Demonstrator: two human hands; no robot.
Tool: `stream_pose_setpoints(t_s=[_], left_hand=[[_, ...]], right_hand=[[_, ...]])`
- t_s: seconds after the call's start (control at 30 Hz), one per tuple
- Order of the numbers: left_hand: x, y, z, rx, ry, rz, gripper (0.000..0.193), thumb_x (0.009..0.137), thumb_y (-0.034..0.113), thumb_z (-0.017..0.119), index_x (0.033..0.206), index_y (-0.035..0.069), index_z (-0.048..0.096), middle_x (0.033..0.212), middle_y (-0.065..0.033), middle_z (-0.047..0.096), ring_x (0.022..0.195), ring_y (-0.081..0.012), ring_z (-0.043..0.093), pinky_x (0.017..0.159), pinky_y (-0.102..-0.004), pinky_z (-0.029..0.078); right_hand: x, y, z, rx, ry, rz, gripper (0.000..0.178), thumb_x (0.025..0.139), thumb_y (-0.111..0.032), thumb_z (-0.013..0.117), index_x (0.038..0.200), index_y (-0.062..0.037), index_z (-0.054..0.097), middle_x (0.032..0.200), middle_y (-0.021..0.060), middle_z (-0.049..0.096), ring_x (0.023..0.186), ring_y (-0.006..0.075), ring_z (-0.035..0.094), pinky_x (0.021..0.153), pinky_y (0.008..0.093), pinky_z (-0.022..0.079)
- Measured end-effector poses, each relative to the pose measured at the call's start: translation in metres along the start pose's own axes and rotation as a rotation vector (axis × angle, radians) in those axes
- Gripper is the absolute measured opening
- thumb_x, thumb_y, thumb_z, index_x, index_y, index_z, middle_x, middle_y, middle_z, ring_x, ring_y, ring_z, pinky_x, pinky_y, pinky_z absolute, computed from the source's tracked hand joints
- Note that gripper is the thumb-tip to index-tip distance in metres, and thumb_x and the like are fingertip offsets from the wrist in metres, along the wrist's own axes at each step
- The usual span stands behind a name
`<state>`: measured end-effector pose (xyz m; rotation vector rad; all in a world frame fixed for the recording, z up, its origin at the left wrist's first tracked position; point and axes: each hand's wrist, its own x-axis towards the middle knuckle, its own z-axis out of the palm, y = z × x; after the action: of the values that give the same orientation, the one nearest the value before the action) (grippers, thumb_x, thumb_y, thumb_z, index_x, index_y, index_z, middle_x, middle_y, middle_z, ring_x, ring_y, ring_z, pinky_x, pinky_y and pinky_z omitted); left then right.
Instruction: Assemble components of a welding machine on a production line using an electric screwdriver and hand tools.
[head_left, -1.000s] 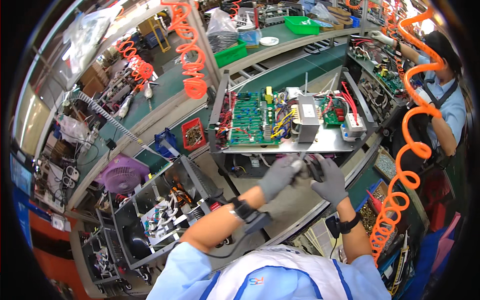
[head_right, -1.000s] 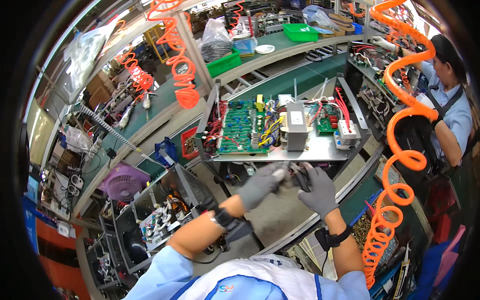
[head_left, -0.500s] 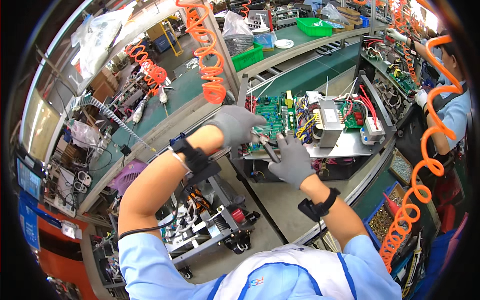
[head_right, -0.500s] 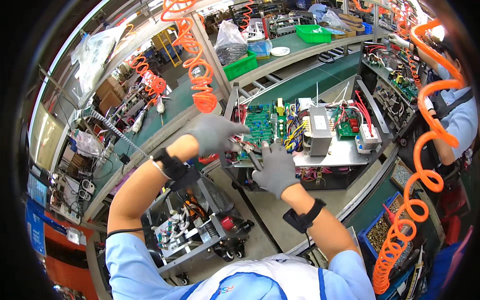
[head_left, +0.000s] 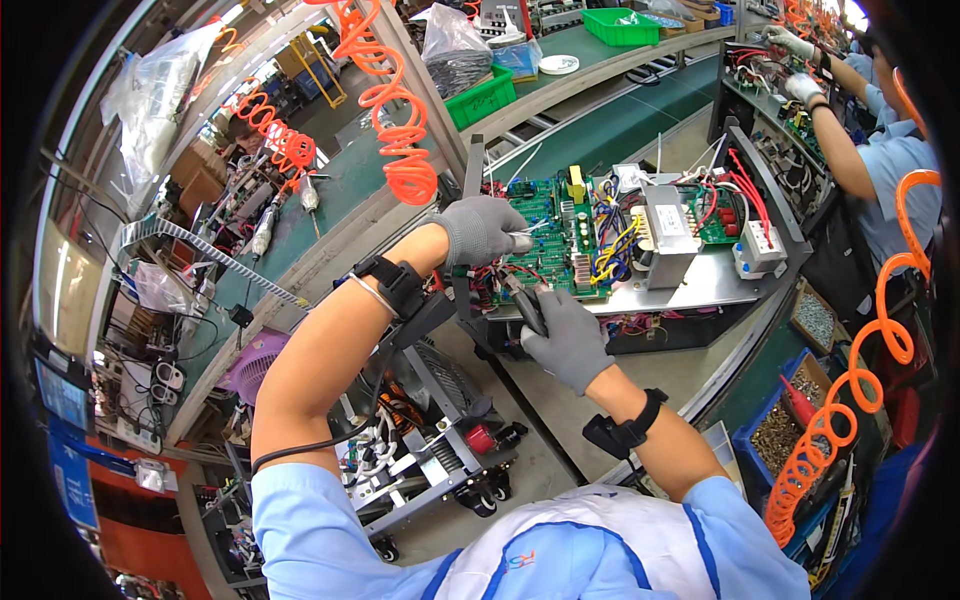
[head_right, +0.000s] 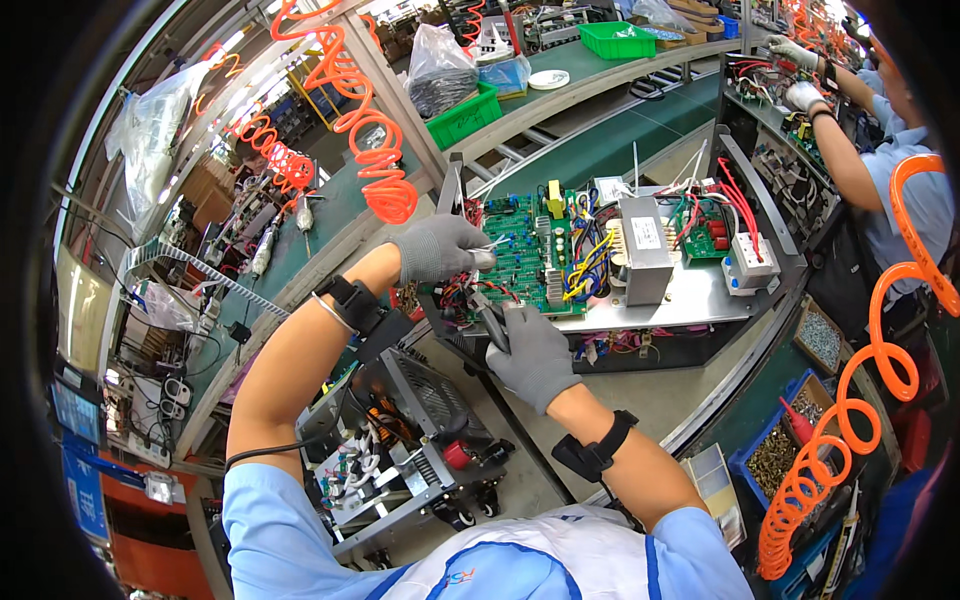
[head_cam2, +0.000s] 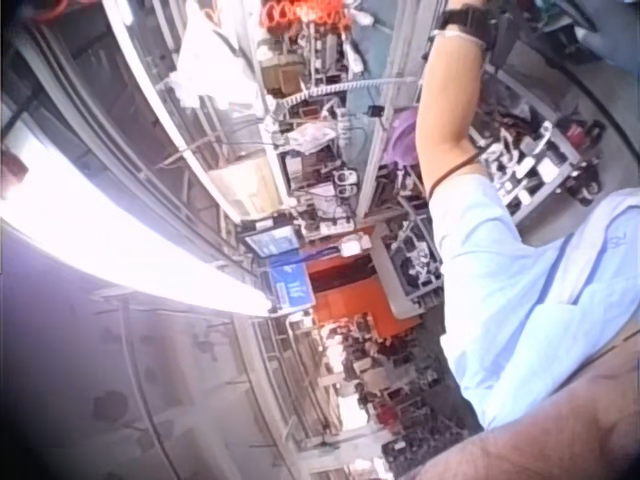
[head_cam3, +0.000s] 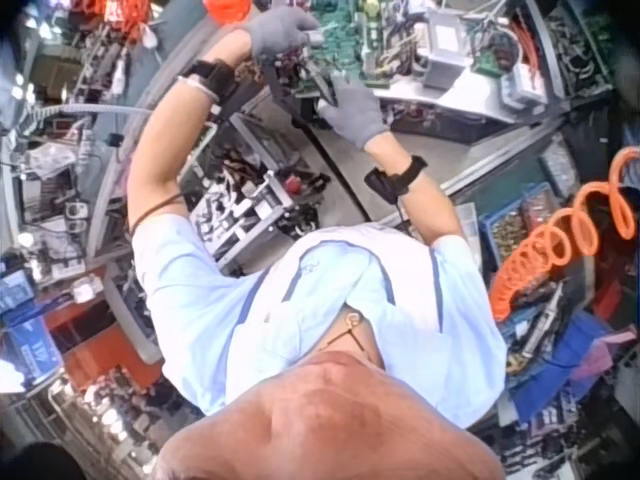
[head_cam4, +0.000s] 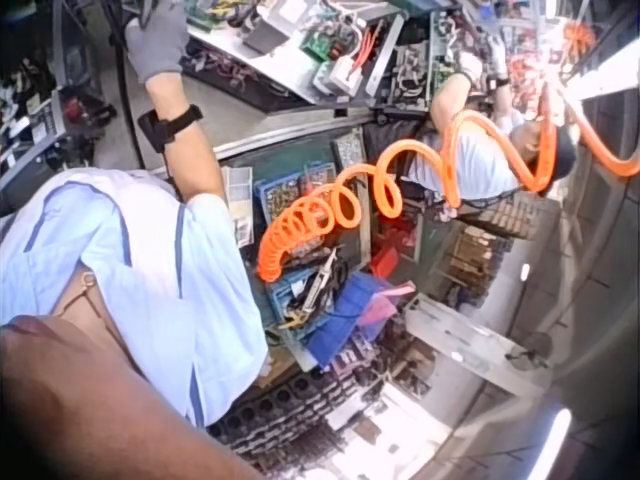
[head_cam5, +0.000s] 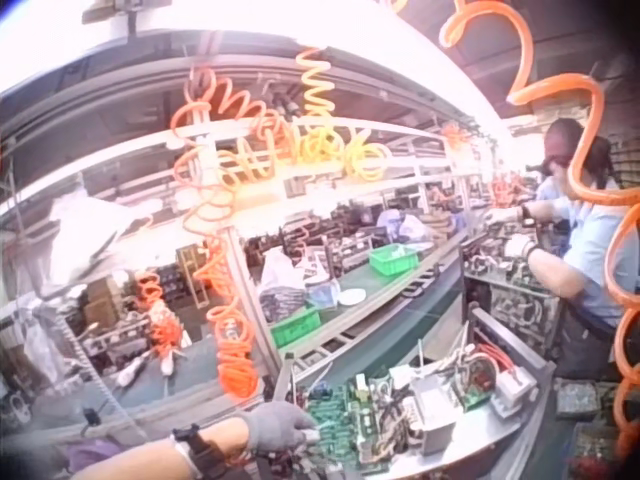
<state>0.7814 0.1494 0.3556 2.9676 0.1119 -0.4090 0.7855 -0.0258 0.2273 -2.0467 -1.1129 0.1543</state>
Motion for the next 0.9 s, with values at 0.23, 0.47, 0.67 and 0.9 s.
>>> stream_pose_setpoints(t_s=[0.23,0.47,0.67,0.9], left_hand=[[0.002,-0.03,-0.026,-0.589,0.388,-0.076,0.018,0.086,0.02,0.051,0.088,0.004,0.059,0.076,-0.0062,0.056,0.07,-0.0159,0.053,0.066,-0.0305,0.043],[0.025,-0.025,-0.027,0.486,0.315,0.295,0.012,0.077,0.012,0.055,0.086,0.009,0.062,0.092,-0.0035,0.059,0.095,-0.018,0.053,0.074,-0.0317,0.048],[0.046,-0.036,-0.015,0.858,0.044,0.113,0.016,0.072,0.015,0.06,0.087,0.011,0.065,0.097,-0.0033,0.056,0.102,-0.0201,0.048,0.071,-0.0299,0.052],[0.048,-0.051,-0.006,0.738,0.075,0.11,0.022,0.068,0.014,0.063,0.089,0.008,0.062,0.098,-0.0054,0.057,0.105,-0.0229,0.047,0.075,-0.0338,0.05]], right_hand=[[0.017,0.003,-0.051,0.011,0.114,-0.142,0.051,0.066,-0.026,0.061,0.11,-0.0022,0.051,0.091,0.0193,0.053,0.078,0.035,0.057,0.069,0.0434,0.046],[0.087,-0.007,-0.084,-0.659,0.008,-0.271,0.043,0.065,-0.023,0.061,0.101,0.0004,0.056,0.097,0.0128,0.057,0.093,0.0267,0.055,0.08,0.036,0.04],[0.113,-0.006,-0.067,-0.63,-0.198,-0.174,0.039,0.066,-0.025,0.059,0.098,-0.0017,0.059,0.096,0.0134,0.058,0.095,0.0281,0.055,0.085,0.0413,0.037],[0.116,-0.004,-0.065,-0.478,-0.252,-0.198,0.032,0.068,-0.023,0.059,0.092,-0.0024,0.061,0.096,0.0155,0.058,0.091,0.028,0.058,0.079,0.0389,0.045]])
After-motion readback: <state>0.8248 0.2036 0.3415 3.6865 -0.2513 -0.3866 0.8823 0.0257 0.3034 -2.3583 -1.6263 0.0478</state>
